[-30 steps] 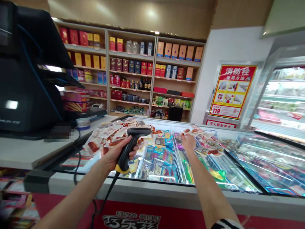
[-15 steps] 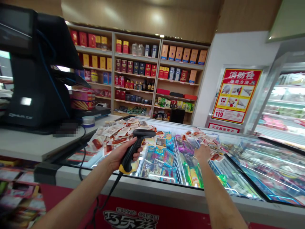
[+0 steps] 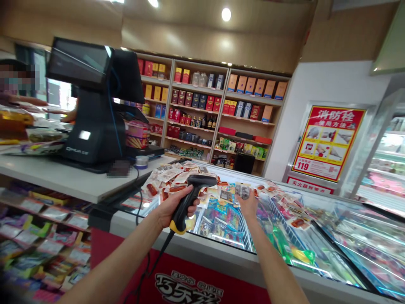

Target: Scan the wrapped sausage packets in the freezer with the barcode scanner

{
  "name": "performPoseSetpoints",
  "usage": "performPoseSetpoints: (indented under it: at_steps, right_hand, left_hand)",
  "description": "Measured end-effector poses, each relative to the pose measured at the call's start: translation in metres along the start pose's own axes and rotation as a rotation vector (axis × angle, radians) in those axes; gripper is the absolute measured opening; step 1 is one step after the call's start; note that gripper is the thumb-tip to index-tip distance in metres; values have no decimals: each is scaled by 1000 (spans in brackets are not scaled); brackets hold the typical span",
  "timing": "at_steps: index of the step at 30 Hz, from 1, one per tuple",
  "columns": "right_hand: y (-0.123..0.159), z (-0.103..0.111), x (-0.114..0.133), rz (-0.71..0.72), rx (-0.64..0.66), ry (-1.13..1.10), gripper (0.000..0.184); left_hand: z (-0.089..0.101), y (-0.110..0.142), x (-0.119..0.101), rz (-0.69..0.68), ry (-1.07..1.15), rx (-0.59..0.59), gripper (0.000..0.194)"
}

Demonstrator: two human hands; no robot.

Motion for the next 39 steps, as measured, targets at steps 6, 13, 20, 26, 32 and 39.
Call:
performPoseSetpoints:
  at_steps: [6,13,20,26,32,39]
  right_hand:
    - [17,-24,38,52,53,-130,52]
    - [21,-36,49,39,77,-140,47]
    - [10,-37,40,-5,31,-86,51]
    - [6,-41,34,5,23,-72,52]
    - [1,-42,21,-38,-5,-25,50]
    - [-7,-53,7,-44,0,20,53]
  left_hand:
    - [-5,5,-3,7,21,52,34]
    - [-18,7,-7,17,0,107,32]
    - [-21,5,-15,-7,-19,129,32]
    - [-26,-6,-6,58,8,168,34]
    - [-24,-18,-3,42,-33,139,33]
    - [-16,-25,1,125,-6,172,35]
Point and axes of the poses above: each hand's wrist, its own y-axis away from the middle knuckle, its own z-axis out of the back of the hand, x = y × z, the point moved 8 cm from there along -y, towards the middle knuckle, and after that the axes turned 5 degrees about -z, right-handed, at the moved point
